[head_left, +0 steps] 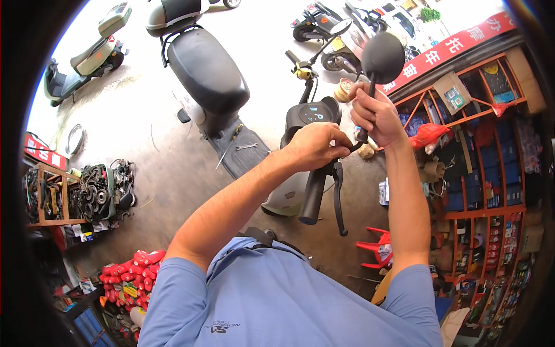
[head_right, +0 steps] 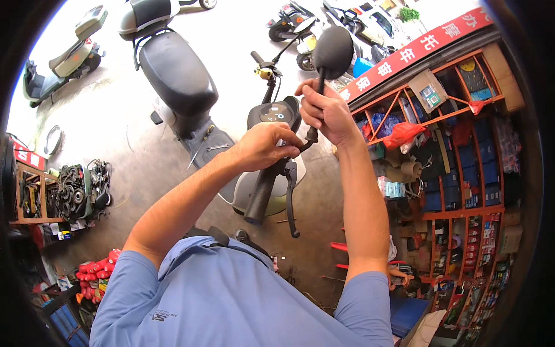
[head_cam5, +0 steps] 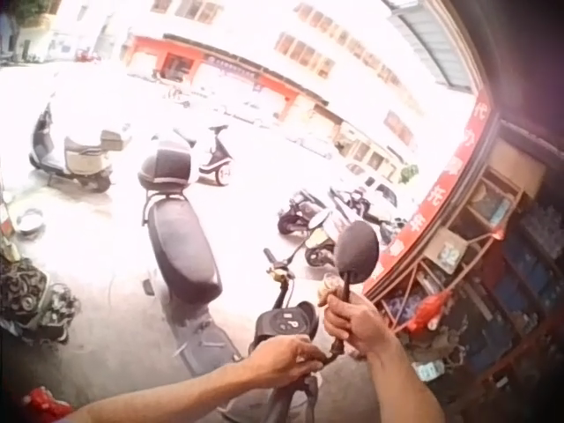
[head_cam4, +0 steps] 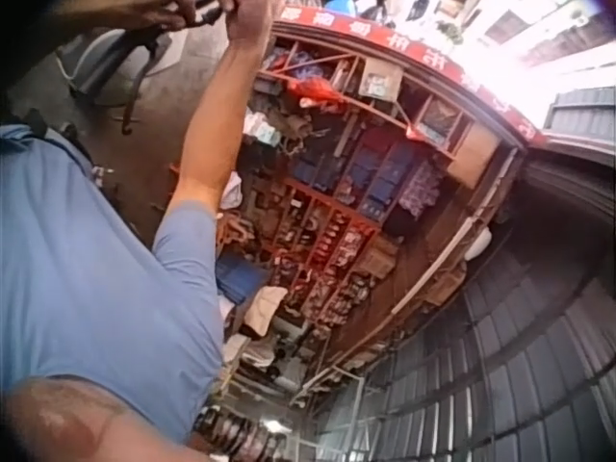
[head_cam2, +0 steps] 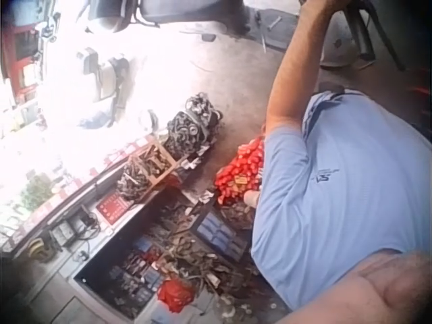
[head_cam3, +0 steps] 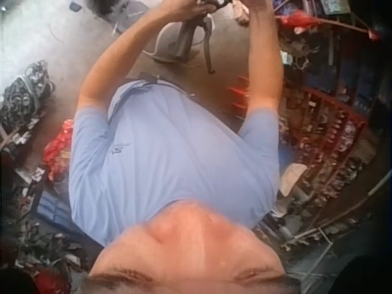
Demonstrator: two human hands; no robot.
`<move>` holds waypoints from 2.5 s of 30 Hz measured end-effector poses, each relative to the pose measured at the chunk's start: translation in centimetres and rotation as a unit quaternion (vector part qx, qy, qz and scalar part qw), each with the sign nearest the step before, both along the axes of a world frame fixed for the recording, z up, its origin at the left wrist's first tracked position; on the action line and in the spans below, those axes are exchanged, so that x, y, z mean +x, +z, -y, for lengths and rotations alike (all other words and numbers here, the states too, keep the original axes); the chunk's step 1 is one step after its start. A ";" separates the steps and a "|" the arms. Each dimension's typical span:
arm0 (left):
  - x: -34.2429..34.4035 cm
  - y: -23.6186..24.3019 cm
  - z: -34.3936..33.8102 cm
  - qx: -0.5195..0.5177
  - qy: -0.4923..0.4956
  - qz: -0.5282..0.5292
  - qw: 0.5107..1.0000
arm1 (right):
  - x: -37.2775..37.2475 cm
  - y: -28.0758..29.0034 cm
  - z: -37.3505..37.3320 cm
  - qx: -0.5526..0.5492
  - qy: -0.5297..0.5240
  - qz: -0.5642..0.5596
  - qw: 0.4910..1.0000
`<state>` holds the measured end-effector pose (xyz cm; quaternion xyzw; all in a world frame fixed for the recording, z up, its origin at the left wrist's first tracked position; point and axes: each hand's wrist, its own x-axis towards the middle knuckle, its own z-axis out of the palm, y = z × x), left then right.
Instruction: Installing and adjusting the rear-view mirrors on an electric scooter.
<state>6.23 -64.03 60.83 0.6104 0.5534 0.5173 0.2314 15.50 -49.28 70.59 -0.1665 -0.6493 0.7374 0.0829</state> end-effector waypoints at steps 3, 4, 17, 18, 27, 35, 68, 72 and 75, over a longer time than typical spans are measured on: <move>0.2 -0.2 -0.1 0.004 0.011 0.014 1.000 | -0.7 1.4 1.4 0.110 0.049 0.030 0.992; 0.2 -0.3 -0.1 -0.016 0.005 0.045 0.999 | -0.6 1.9 1.5 0.149 0.079 0.040 0.985; 0.4 -0.5 -0.3 -0.034 -0.001 0.104 0.994 | 0.5 3.9 3.2 0.312 0.112 0.051 0.942; 0.4 -0.5 -0.2 -0.035 -0.003 0.105 0.994 | 0.5 4.1 3.4 0.310 0.112 0.057 0.942; -0.4 -1.2 -1.0 0.030 -0.043 0.059 0.997 | 3.3 5.4 5.0 0.355 0.128 0.062 0.924; -0.7 -0.8 -1.2 -0.067 -0.074 0.115 0.988 | 3.8 4.2 6.1 0.418 0.031 0.011 0.908; -3.4 -1.6 -3.3 0.002 -0.194 0.099 0.976 | 6.3 -3.0 11.4 0.248 -0.470 -0.112 0.840; -3.5 -1.2 -4.2 -0.009 -0.247 0.105 0.963 | 6.7 -3.2 11.1 0.195 -0.509 -0.120 0.830; -3.4 -1.2 -4.6 -0.006 -0.262 0.114 0.958 | 7.5 -3.4 10.6 0.187 -0.505 -0.128 0.833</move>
